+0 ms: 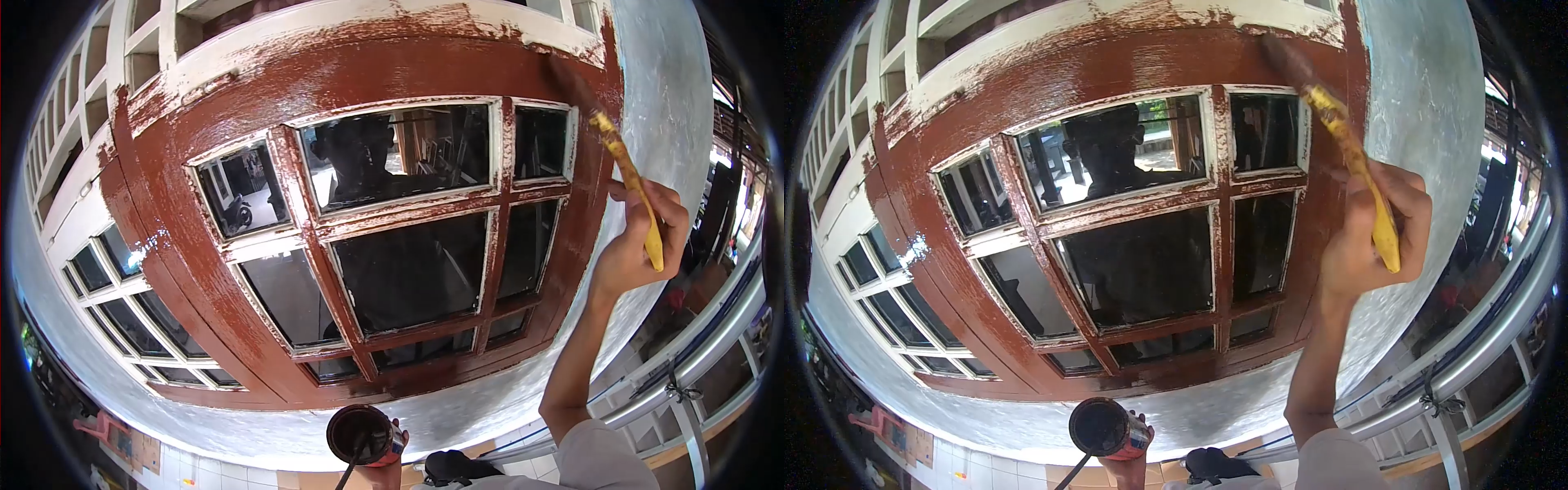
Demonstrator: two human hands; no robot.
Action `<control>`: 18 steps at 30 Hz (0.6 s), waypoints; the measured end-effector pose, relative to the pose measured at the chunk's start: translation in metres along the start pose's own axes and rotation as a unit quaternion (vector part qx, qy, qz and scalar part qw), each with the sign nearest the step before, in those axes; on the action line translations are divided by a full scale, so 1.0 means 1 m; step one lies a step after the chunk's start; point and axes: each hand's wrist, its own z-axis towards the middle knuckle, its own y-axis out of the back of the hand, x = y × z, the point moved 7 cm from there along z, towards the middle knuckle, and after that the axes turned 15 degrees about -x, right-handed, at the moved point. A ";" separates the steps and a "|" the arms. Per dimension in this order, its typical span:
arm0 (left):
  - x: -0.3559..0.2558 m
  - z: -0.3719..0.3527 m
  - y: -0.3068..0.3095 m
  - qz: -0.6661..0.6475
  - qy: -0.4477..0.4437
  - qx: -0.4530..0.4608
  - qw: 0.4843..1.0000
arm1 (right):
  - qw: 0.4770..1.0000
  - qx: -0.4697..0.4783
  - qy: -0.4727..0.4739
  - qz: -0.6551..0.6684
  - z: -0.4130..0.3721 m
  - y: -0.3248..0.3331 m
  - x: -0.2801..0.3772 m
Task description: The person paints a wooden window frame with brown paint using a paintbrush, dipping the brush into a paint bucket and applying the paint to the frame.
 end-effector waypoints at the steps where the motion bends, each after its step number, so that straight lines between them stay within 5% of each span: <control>1: 0.001 -0.002 -0.002 0.006 -0.005 0.001 1.000 | 0.999 -0.042 -0.020 -0.001 -0.004 -0.005 0.004; 2: 0.003 -0.008 -0.011 0.012 -0.010 0.003 1.000 | 0.996 -0.085 -0.039 -0.002 -0.005 -0.005 0.003; 8: 0.006 -0.002 -0.004 0.032 -0.013 0.018 0.999 | 0.992 0.071 0.076 -0.078 -0.030 -0.050 0.053; 12: 0.004 0.005 0.006 0.056 -0.030 0.022 0.998 | 0.992 0.091 0.047 -0.079 -0.044 -0.075 0.078; 18: 0.002 0.008 0.007 0.035 -0.010 0.003 0.999 | 0.986 0.135 0.085 0.056 -0.062 -0.105 0.099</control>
